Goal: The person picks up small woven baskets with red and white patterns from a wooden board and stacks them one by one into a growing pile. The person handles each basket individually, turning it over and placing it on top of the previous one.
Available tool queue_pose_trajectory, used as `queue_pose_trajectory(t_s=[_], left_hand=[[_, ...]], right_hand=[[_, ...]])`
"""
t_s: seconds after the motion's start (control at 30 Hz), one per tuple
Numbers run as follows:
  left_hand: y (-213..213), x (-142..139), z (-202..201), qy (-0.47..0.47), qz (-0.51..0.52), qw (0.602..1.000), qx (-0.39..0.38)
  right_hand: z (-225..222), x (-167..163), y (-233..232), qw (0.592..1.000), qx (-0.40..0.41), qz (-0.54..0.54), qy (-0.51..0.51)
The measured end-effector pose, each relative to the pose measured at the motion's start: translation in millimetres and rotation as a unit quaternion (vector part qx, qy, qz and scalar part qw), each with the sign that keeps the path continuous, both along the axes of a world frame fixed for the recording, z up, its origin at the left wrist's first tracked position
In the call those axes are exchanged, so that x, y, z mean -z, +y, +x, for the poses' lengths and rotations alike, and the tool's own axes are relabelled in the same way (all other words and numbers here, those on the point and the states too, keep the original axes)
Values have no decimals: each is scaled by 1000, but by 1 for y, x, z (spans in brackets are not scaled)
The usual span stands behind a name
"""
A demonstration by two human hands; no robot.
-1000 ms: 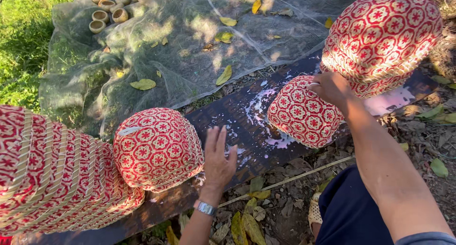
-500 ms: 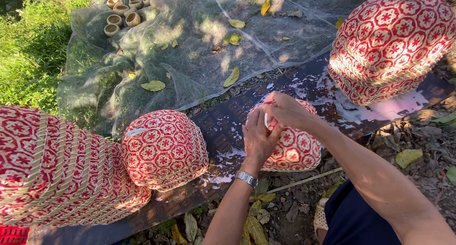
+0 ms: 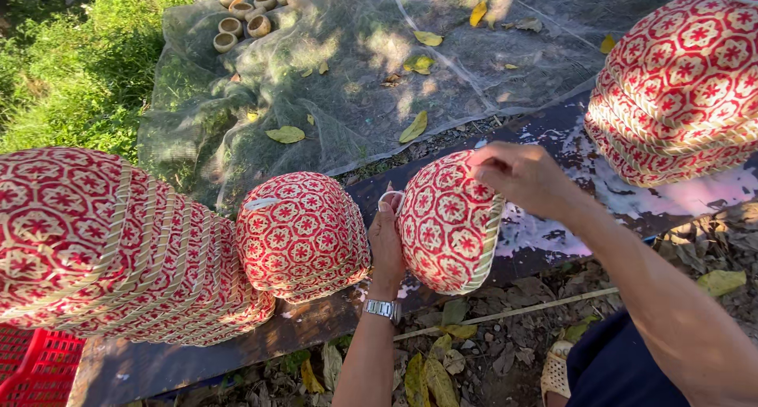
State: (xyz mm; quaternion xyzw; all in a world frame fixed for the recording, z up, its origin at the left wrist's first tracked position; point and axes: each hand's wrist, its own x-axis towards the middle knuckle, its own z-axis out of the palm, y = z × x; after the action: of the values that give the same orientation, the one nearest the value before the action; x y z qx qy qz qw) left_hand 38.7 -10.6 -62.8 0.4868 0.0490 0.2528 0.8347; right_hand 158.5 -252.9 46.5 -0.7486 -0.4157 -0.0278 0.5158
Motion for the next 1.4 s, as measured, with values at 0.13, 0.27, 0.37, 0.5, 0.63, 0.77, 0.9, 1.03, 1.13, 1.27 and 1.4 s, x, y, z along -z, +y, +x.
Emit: queue_pose_trajectory(t_s=[0.13, 0.27, 0.37, 0.5, 0.63, 0.77, 0.9, 1.03, 1.13, 1.27, 1.4], left_hand=[[13, -4, -17, -22, -135, 989, 62], [31, 5, -32, -77, -101, 986, 107], [40, 21, -48, -74, -78, 985, 132], [40, 38, -62, -73, -53, 983, 160], [33, 38, -61, -73, 7, 983, 171], [23, 34, -58, -61, 79, 980, 175], [19, 37, -61, -52, 121, 976, 171], [28, 48, -59, -132, -104, 951, 258], [35, 61, -51, -125, -171, 946, 247], [34, 61, -46, -74, -180, 962, 190], [21, 8, -46, -69, -167, 973, 143]], right_hand=[[-38, 19, 33, 973, 79, 168, -135], [-54, 23, 55, 974, 30, 1, -223], [-82, 31, 74, 964, -156, -157, -148], [-101, 37, 91, 934, -173, -214, -229], [-104, 32, 90, 932, -152, -175, -277], [-107, 24, 85, 938, -143, -172, -266], [-108, 23, 84, 937, -149, -207, -239], [-102, 27, 82, 948, -158, -146, -235], [-99, 32, 81, 949, -170, -111, -241], [-97, 39, 83, 945, -167, -121, -252], [-85, 40, 84, 947, -189, -118, -232]])
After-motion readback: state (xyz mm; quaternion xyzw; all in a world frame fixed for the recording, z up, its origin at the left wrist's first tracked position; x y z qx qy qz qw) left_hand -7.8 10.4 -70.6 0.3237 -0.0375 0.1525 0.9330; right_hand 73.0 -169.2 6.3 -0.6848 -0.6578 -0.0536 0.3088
